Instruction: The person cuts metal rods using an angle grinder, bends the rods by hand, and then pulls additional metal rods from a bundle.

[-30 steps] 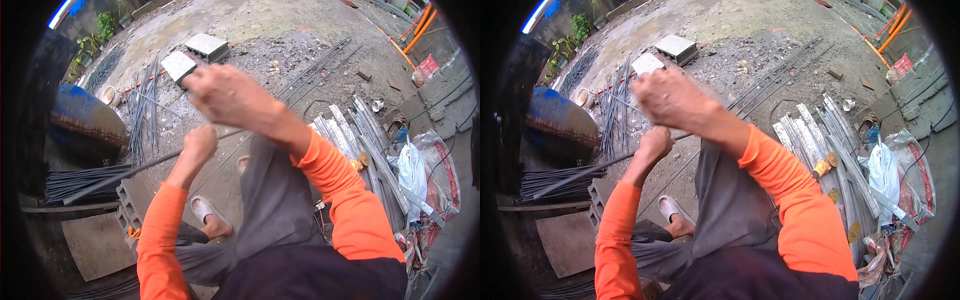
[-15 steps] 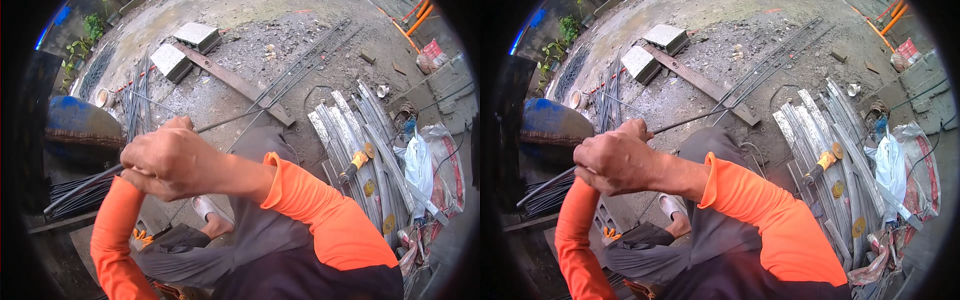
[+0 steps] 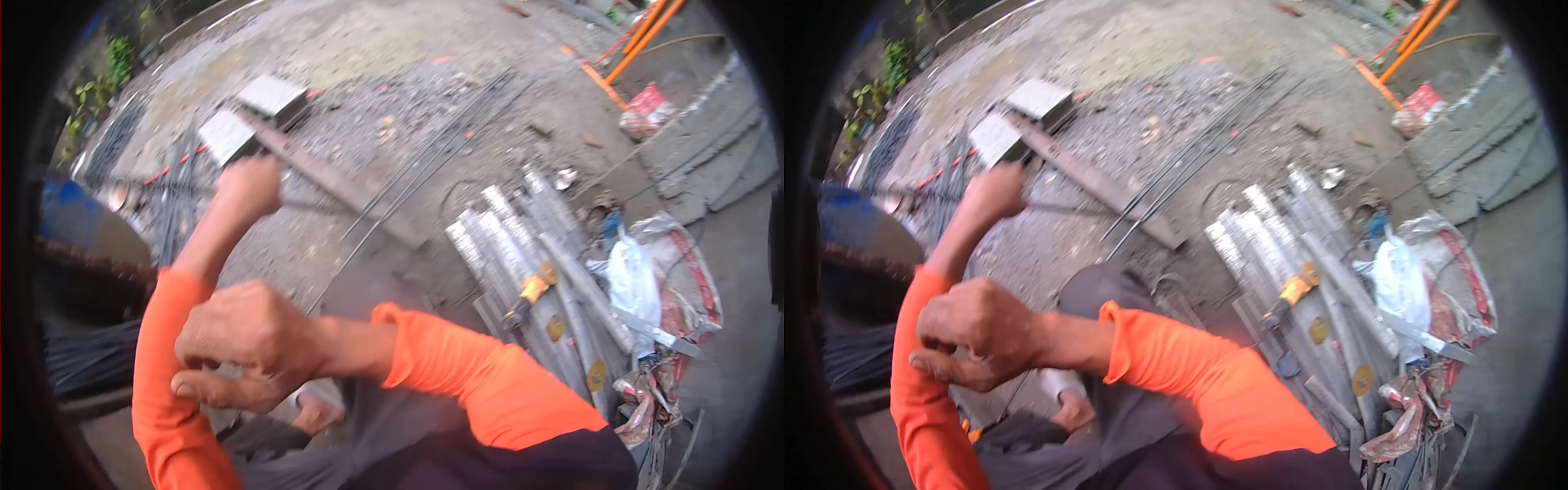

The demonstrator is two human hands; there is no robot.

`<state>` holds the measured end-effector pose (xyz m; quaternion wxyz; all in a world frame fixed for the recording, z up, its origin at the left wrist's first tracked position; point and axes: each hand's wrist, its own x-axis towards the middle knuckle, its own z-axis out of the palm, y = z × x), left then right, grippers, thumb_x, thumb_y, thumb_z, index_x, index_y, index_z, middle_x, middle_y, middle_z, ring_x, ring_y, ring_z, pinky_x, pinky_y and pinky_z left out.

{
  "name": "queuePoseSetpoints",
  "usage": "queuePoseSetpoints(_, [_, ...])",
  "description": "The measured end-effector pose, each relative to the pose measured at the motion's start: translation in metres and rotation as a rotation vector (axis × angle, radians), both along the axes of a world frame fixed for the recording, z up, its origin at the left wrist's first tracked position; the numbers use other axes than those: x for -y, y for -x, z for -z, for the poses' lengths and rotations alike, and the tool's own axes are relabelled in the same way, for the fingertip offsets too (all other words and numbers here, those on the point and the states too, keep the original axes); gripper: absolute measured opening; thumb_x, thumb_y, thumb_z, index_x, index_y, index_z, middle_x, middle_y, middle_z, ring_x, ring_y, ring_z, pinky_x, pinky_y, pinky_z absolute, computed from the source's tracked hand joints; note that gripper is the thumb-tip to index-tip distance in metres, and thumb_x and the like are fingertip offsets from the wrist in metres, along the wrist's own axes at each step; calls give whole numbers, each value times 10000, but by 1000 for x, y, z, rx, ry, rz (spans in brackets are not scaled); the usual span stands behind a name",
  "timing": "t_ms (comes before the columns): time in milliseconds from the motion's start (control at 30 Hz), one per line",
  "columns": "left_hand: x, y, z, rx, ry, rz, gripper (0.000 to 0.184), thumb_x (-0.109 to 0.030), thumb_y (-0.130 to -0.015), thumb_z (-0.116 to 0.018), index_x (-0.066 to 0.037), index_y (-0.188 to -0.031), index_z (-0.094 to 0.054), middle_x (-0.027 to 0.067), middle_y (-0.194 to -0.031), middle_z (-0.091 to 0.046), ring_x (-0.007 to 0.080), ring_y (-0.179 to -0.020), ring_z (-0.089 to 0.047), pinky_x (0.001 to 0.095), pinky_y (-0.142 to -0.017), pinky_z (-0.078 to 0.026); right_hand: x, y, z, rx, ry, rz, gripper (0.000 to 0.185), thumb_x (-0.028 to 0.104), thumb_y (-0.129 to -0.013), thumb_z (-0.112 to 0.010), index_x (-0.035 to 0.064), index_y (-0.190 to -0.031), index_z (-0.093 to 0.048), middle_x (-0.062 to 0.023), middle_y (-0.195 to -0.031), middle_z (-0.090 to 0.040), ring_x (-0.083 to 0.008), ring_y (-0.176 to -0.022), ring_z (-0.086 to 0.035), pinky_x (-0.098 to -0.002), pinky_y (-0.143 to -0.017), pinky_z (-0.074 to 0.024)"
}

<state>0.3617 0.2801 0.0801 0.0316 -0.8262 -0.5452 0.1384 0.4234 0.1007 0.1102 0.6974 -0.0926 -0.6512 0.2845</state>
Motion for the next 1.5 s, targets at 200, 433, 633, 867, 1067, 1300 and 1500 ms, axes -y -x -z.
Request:
queuePoseSetpoints(200, [90,150,116,206,95,-300,388,-365,-840,-771,16,-801,-709,219,-901,-719,400,-851,-703,516,-728,-540,-3,-6,4,100,30,-11,256,258,-904,-722,88,-775,-581,-56,-667,-588,-264,-573,-598,-367,-537,-448])
queuePoseSetpoints(433, [174,242,207,491,144,-548,386,-371,-844,-765,10,-804,-717,223,-881,-719,402,-841,-707,505,-726,-549,3,20,7,229,42,-66,302,288,-922,-697,65,-760,-574,-96,-666,-583,-313,-589,-615,-405,-550,-470])
queuePoseSetpoints(633, [181,220,141,460,33,-480,385,-376,-847,-761,5,-806,-724,226,-864,-718,403,-832,-710,496,-725,-556,10,24,11,291,45,-84,310,307,-915,-708,64,-758,-596,-99,-652,-593,-307,-579,-631,-406,-534,-482])
queuePoseSetpoints(867, [122,139,34,241,-60,-219,384,-382,-850,-755,-1,-809,-732,229,-845,-718,405,-822,-713,485,-723,-565,4,15,10,226,-35,14,293,322,-901,-727,80,-780,-615,-93,-649,-602,-306,-601,-645,-398,-556,-489])
queuePoseSetpoints(1067, [55,80,-23,0,33,-127,350,-347,-825,-786,-8,-899,-740,238,-920,-723,401,-873,-720,482,-762,-574,4,7,8,187,46,-61,288,285,-899,-719,71,-762,-584,-95,-660,-576,-326,-614,-620,-423,-564,-466])
queuePoseSetpoints(1300, [8,-4,-49,-122,-17,47,302,-278,-771,-813,-17,-915,-761,207,-952,-740,364,-922,-727,462,-790,-581,2,2,5,184,113,-165,309,281,-894,-717,60,-749,-556,-100,-673,-568,-331,-619,-604,-432,-550,-446])
queuePoseSetpoints(1500, [37,55,-10,15,-59,-142,346,-347,-769,-832,-18,-829,-743,208,-903,-723,376,-889,-712,468,-770,-559,-3,-2,13,171,59,-73,307,300,-911,-697,65,-771,-558,-100,-666,-574,-336,-617,-614,-429,-557,-473])
